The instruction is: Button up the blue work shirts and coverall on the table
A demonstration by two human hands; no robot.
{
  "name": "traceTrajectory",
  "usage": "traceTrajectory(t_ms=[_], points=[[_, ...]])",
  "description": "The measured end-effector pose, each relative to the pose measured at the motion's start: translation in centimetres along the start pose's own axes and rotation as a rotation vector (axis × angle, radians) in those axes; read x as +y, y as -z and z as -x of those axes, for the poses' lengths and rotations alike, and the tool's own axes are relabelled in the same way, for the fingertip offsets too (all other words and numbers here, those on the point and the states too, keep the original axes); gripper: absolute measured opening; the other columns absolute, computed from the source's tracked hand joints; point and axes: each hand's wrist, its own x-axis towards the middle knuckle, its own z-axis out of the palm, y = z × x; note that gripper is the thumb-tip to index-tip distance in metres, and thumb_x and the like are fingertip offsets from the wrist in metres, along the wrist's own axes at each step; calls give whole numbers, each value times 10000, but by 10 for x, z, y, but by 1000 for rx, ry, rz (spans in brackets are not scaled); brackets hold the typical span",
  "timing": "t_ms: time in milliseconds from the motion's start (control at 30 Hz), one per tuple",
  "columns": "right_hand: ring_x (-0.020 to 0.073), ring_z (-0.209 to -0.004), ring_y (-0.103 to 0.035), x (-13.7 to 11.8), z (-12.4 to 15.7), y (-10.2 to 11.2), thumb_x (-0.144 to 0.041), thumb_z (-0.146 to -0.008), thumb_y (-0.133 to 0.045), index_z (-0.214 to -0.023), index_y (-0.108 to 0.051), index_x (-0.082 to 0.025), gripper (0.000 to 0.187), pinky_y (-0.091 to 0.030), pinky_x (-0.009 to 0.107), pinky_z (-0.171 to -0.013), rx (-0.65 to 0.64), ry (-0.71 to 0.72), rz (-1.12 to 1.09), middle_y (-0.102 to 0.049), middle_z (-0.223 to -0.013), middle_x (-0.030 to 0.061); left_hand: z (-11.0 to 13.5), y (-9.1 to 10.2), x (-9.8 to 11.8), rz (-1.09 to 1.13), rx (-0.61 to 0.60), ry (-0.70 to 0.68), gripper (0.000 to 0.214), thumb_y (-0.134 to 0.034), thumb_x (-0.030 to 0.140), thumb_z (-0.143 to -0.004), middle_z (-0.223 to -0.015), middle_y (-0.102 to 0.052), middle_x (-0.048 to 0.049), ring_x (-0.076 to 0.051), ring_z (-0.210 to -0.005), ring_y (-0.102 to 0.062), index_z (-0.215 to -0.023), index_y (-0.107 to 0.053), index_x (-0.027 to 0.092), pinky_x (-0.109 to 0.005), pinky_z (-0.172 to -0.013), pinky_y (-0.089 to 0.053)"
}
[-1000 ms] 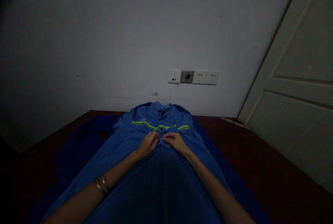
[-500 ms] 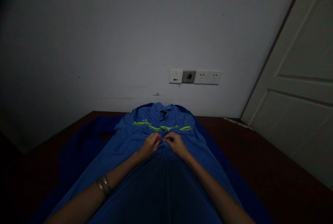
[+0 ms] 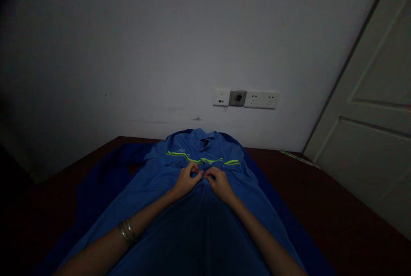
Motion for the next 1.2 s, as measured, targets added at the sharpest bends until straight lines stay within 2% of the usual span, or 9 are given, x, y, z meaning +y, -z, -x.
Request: traceTrajectory(t_ms=[100,200,633,867,933,1100,1200], points=[[147,-730,-556,0,0,1,-188,-749,-515,-716,-623,-153,118,-421,268,-717,3,4,8,-612,-757,50,-2,-2,-1,-60,38,22,90,-544,196,-691,-654,-549,0,-133,-691,-528,-619,-512,152,-238,-661,-394],[146,-730,-556,0,0,1,-184,-742,-522,-709,-621,-153,109,-422,266,-716,3,-18,2,-613,-751,48,-3,-3,-2,-53,30,7,102,-554,155,-666,-666,-546,-10,-133,-706,-522,-569,-523,147,-239,-669,-392],[144,-701,-558,6,-1,-1,-221,-698,-563,-696,-627,-145,99,-421,256,-685,24,-143,-87,-620,-727,42,-1,-4,-4,-12,20,-22,68,-552,126,-649,-703,-501,-8,-121,-704,-494,-585,-534,140,-241,-675,-393],[149,-693,-556,4,-2,-1,-245,-696,-548,-713,-632,-141,135,-416,260,-677,24,-182,-101,-626,-728,44,-2,1,-4,-67,-41,-87,53,-540,125,-657,-777,-496,-29,-143,-779,-494,-609,-530,144,-274,-736,-405],[150,-674,-552,2,-2,0,-248,-695,-543,-710,-634,-136,145,-414,260,-661,29,-203,-88,-625,-713,46,-4,2,-1,-90,-43,-111,29,-537,121,-657,-816,-494,-36,-155,-828,-492,-659,-540,150,-293,-776,-407],[149,-662,-547,-2,-5,3,-238,-682,-531,-708,-640,-136,152,-410,260,-649,40,-199,-32,-620,-713,47,-5,-1,14,-172,34,-123,290,-497,121,-685,-1106,-447,-97,-193,-1064,-430,-971,-536,152,-346,-926,-351],[145,-651,-544,-4,-10,6,-212,-655,-525,-695,-649,-139,149,-409,255,-637,0,-219,6,-622,-711,42,-2,-4,22,-295,-26,-129,325,-523,180,-690,-1269,-367,-115,-235,-1167,-353,-1013,-551,151,-386,-995,-276]])
